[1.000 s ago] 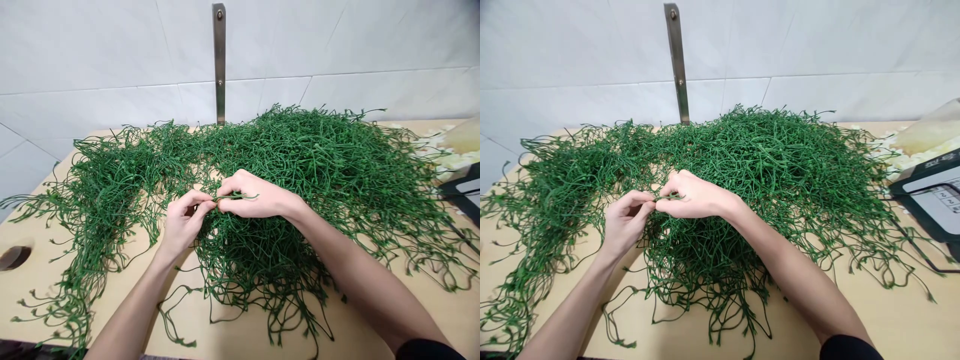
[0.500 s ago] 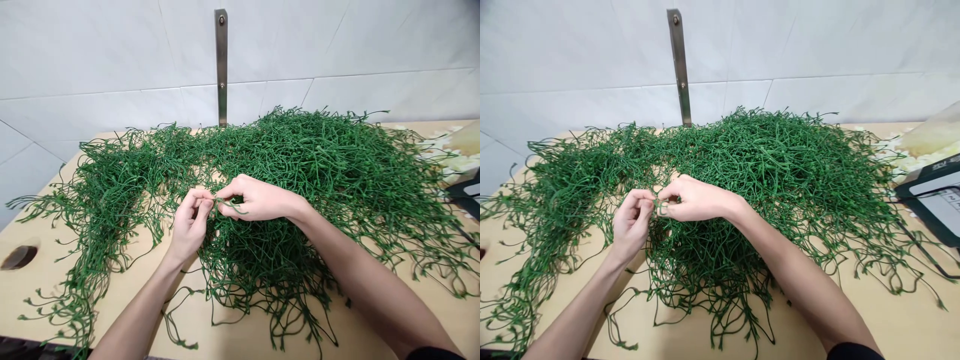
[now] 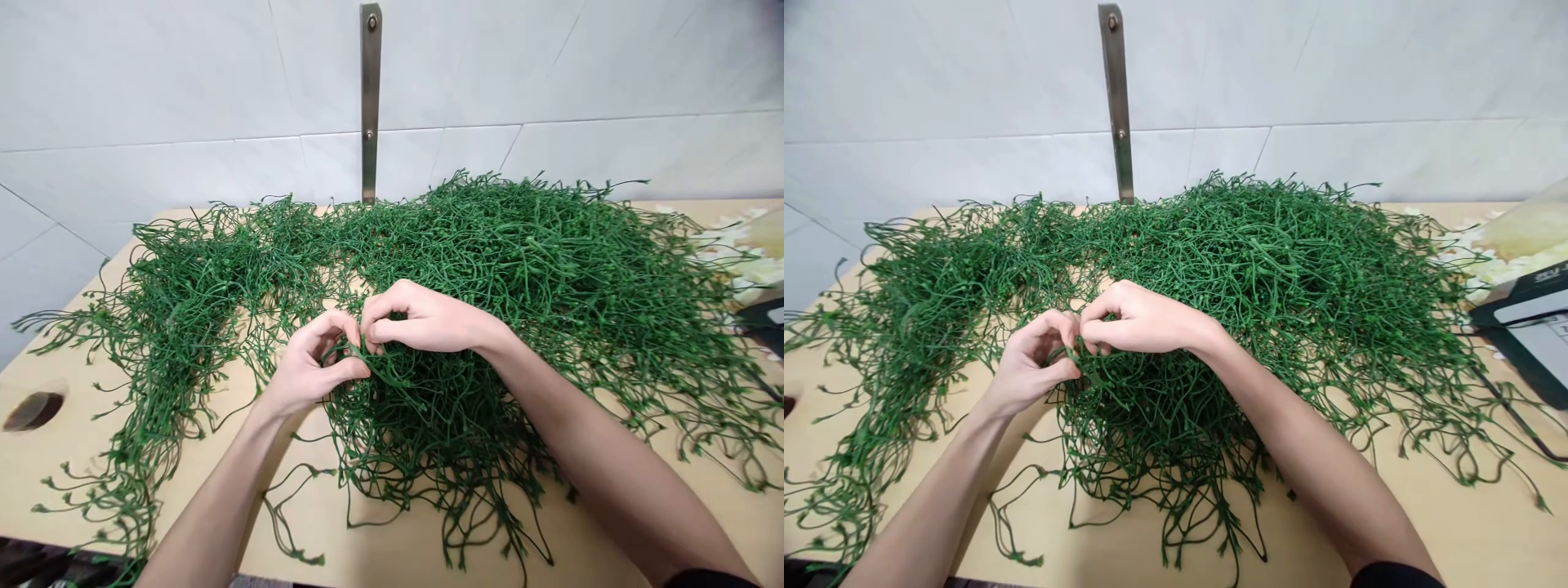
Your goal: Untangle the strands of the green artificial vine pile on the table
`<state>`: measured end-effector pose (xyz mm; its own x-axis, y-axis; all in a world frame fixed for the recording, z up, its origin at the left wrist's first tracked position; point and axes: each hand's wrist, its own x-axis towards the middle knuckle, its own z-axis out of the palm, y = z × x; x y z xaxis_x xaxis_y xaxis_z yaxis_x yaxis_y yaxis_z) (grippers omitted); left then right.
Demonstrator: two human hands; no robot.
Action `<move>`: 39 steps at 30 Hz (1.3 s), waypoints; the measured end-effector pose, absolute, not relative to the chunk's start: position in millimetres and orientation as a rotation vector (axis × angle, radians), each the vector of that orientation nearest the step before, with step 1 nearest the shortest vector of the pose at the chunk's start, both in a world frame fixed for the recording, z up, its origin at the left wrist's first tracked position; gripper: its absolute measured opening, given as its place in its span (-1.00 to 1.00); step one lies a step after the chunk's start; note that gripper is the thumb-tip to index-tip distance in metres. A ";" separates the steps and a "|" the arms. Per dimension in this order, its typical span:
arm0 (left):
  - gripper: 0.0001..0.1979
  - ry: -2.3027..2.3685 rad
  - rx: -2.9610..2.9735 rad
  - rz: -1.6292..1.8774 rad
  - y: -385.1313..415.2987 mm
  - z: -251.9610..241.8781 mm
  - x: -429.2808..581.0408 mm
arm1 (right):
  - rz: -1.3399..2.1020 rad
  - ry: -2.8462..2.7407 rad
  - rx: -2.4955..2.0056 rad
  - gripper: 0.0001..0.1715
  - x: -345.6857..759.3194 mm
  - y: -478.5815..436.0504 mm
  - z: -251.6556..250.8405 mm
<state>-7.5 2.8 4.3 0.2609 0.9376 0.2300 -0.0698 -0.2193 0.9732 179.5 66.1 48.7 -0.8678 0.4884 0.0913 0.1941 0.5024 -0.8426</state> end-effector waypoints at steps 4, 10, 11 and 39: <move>-0.60 0.905 1.478 1.100 0.6 7.1 -7.9 | 1.238 -2.405 -0.602 -0.74 178.0 63.9 44.9; -0.68 0.888 1.613 1.139 -1.0 2.7 -7.4 | 1.181 -2.394 -0.647 -0.76 174.5 59.8 43.0; -0.69 0.918 1.620 1.137 -1.3 2.0 -5.9 | 1.161 -2.403 -0.664 -0.75 173.8 58.9 43.0; -0.53 0.970 1.107 1.182 3.7 -6.3 2.1 | 0.635 -2.520 -0.511 -0.77 162.3 54.6 32.8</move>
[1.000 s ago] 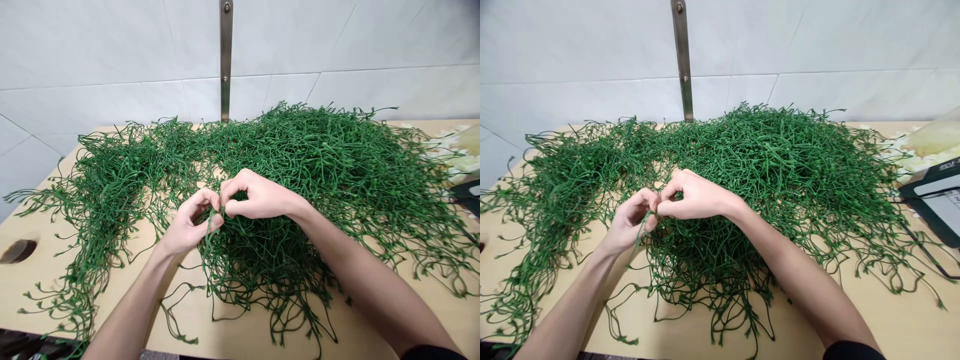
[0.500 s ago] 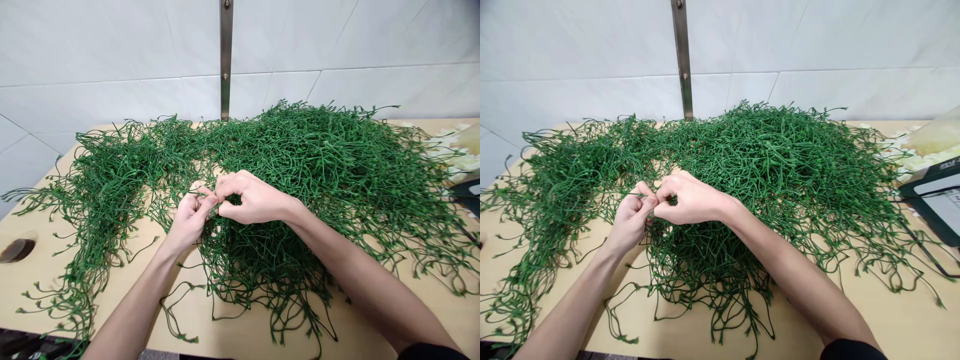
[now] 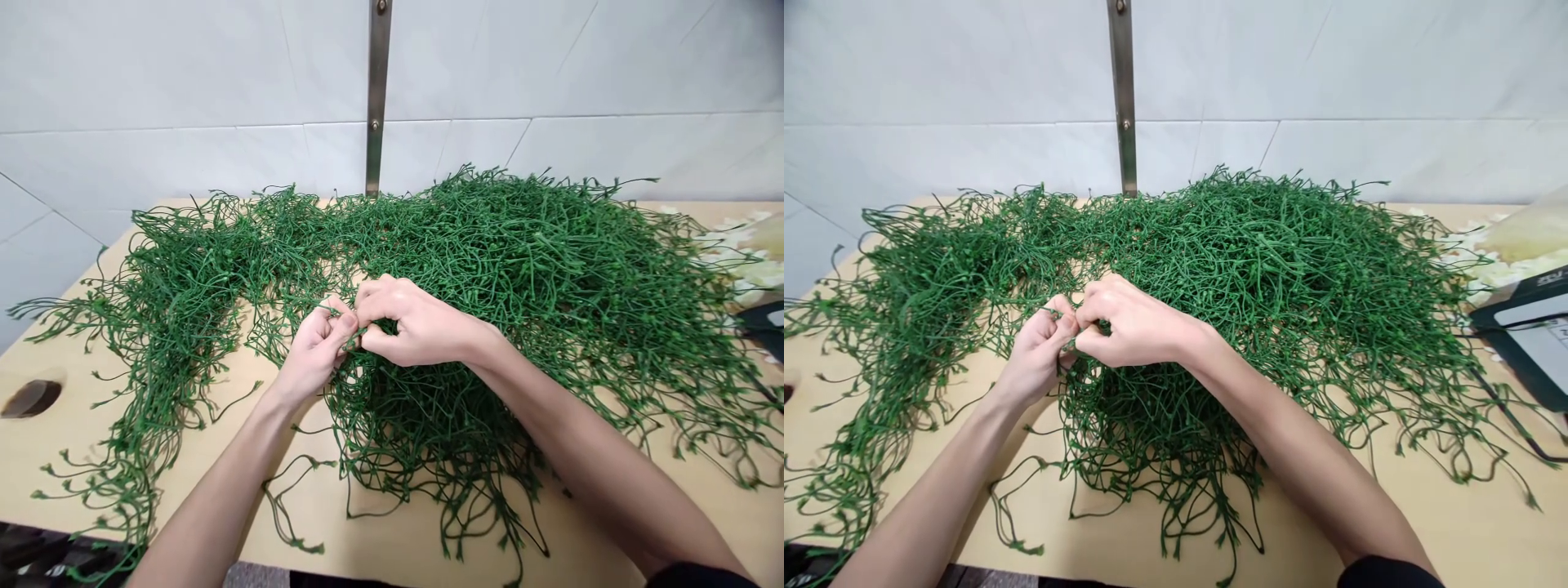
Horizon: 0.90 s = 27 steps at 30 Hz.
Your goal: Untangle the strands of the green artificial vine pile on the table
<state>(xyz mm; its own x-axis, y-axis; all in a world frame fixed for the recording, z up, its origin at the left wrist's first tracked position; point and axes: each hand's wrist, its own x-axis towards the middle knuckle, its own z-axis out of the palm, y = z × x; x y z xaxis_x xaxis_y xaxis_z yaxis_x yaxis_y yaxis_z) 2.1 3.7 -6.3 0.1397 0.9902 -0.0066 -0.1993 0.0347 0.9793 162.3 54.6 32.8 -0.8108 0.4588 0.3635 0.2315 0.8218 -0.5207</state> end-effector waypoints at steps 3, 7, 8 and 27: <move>-0.52 0.977 1.077 1.173 2.8 -5.3 3.1 | 0.613 -2.522 -0.508 -0.75 162.7 55.8 31.3; -0.52 0.966 1.021 1.198 2.2 -0.3 2.9 | 0.609 -2.572 -0.437 -0.71 168.9 62.9 31.0; -0.52 0.976 1.007 1.222 2.6 1.0 2.1 | 0.620 -2.586 -0.435 -0.68 171.2 64.8 32.1; -0.75 1.215 1.354 1.396 3.6 -1.9 1.0 | 0.715 -2.425 -0.710 -0.86 173.1 58.7 44.6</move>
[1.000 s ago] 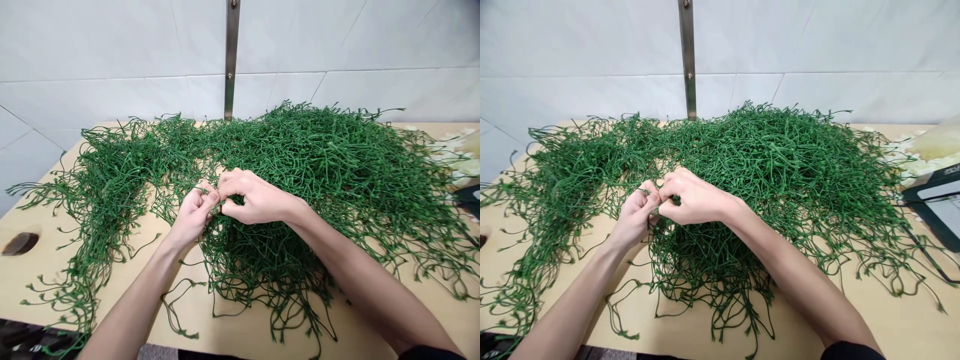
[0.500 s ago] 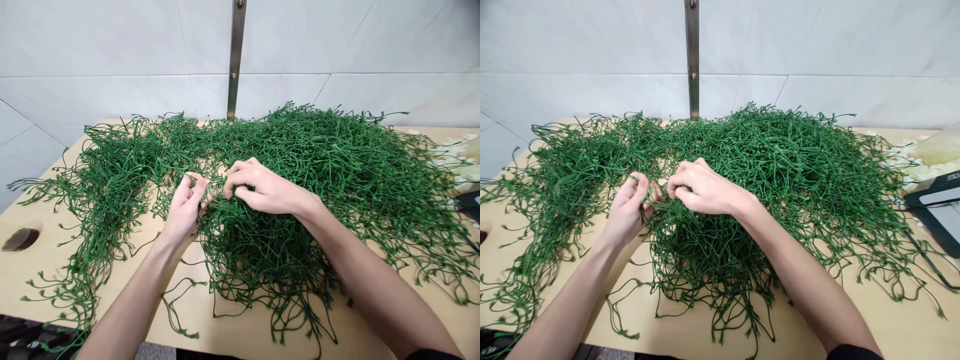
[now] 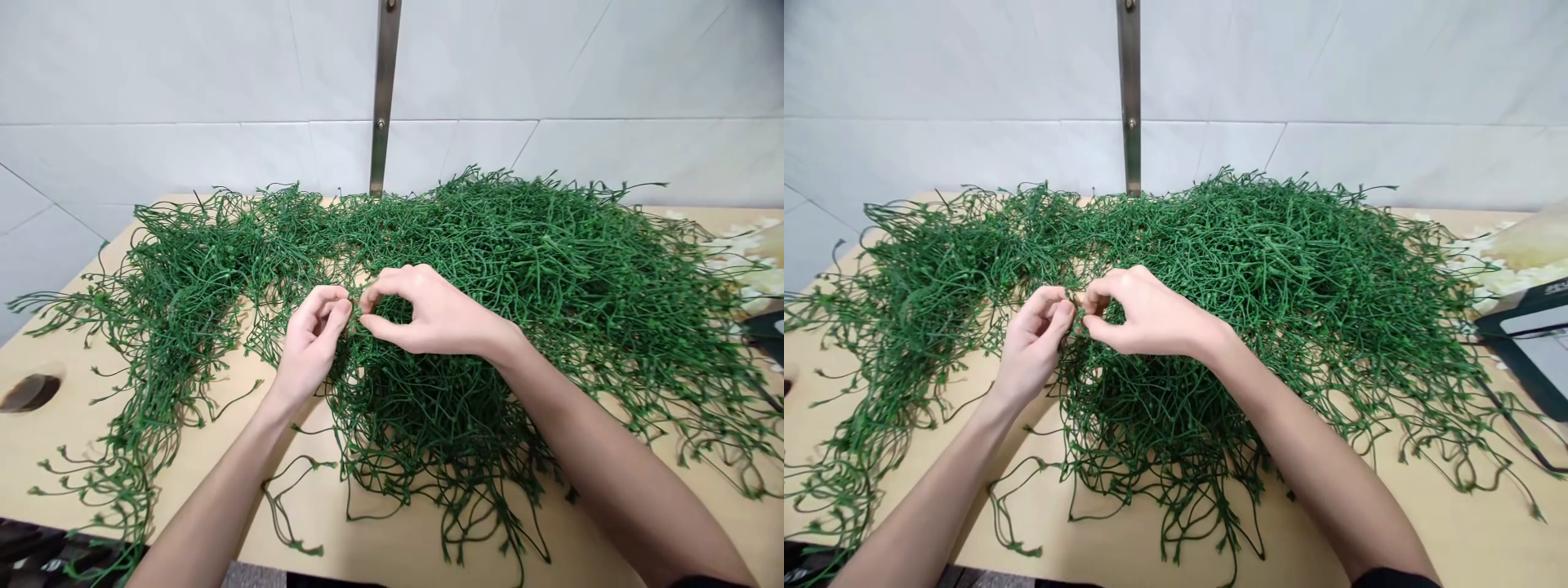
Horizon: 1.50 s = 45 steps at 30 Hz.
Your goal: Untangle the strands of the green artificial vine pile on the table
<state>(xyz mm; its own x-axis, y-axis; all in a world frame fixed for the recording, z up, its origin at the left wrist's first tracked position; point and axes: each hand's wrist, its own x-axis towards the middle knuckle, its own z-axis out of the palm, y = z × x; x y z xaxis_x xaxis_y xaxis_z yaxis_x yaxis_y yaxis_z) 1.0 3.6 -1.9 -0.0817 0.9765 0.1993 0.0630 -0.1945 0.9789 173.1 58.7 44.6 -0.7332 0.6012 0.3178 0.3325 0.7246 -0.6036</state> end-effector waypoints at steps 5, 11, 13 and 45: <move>-0.81 1.241 1.417 1.441 4.8 -4.1 -0.3 | 0.753 -2.396 -0.733 -0.91 172.7 59.4 45.5; -0.80 1.233 1.369 1.459 5.2 -1.2 1.9 | 0.608 -2.366 -0.713 -0.86 175.1 62.8 43.3; -0.78 1.211 1.350 1.449 5.2 0.6 2.8 | 0.542 -2.396 -0.706 -0.84 176.0 64.6 41.7; -0.77 1.131 1.291 1.509 9.3 -5.1 -6.5 | 1.023 -2.247 -0.668 -0.89 177.9 59.3 51.5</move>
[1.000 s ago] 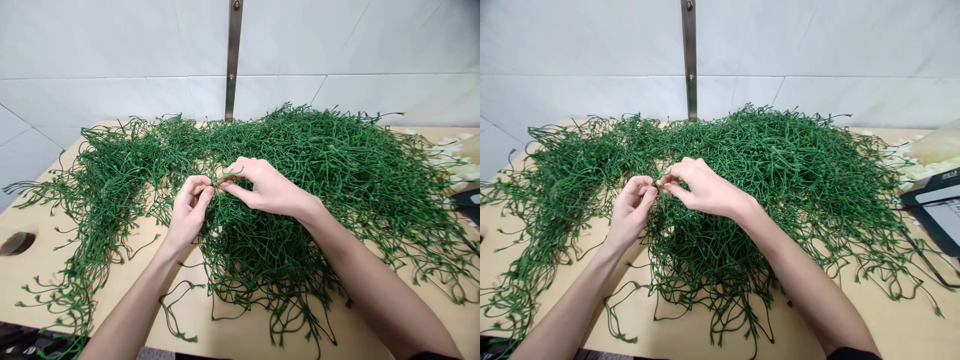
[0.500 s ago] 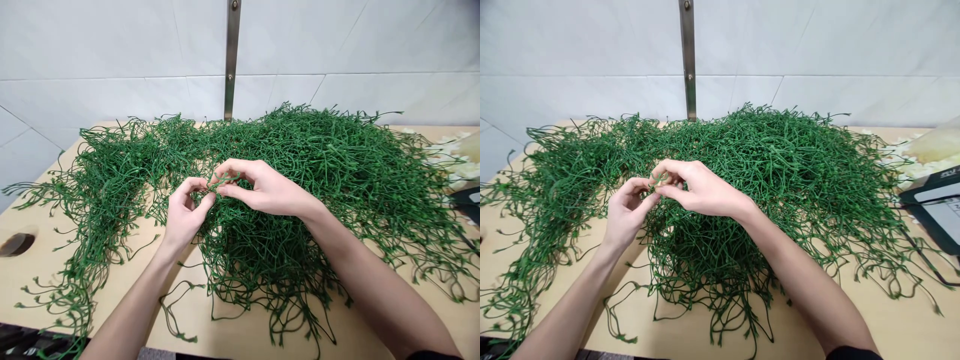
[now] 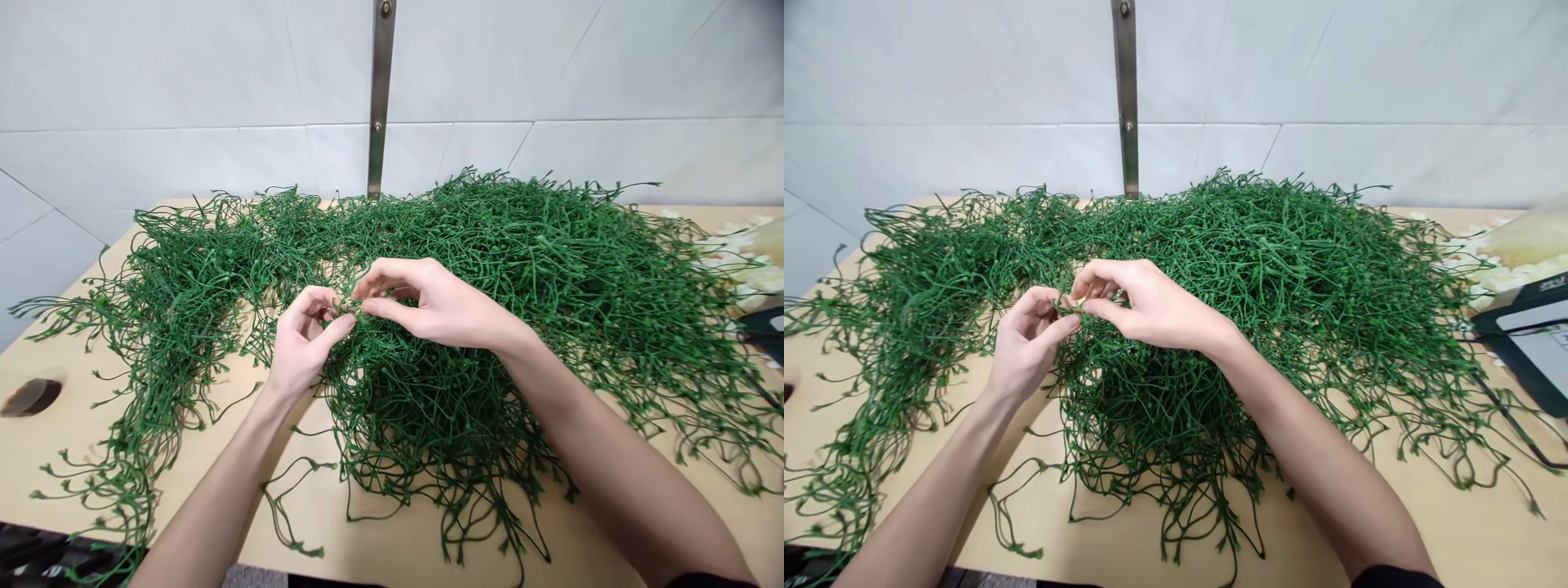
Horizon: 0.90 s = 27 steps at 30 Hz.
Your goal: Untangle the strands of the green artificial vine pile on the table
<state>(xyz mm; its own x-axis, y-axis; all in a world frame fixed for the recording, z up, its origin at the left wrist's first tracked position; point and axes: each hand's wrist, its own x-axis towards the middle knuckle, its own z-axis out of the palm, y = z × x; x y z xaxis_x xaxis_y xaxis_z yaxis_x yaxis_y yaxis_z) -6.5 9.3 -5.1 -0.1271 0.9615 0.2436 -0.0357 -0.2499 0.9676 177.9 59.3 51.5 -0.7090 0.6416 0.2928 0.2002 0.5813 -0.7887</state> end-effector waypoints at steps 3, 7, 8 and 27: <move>-0.78 1.107 1.259 1.519 8.8 -5.1 -6.4 | 1.106 -2.266 -0.698 -0.86 179.9 59.3 54.5; -0.78 1.084 1.168 1.499 8.8 -2.4 -4.8 | 1.166 -2.268 -0.678 -0.80 180.7 59.7 55.1; -0.78 1.061 1.122 1.489 9.0 -1.3 -4.0 | 1.151 -2.274 -0.672 -0.81 180.5 59.5 55.1; -0.78 1.097 1.135 1.467 10.1 -12.0 -7.5 | 1.155 -2.147 -0.796 -0.77 177.0 57.8 53.0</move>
<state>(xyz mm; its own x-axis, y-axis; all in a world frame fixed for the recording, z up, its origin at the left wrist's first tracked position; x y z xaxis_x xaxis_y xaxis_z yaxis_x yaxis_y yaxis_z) -7.5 10.1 -12.0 -0.1209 0.9839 0.1315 -0.1515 -0.1492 0.9771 177.0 57.8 53.0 -0.6613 0.7230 0.1997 0.2319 0.4502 -0.8623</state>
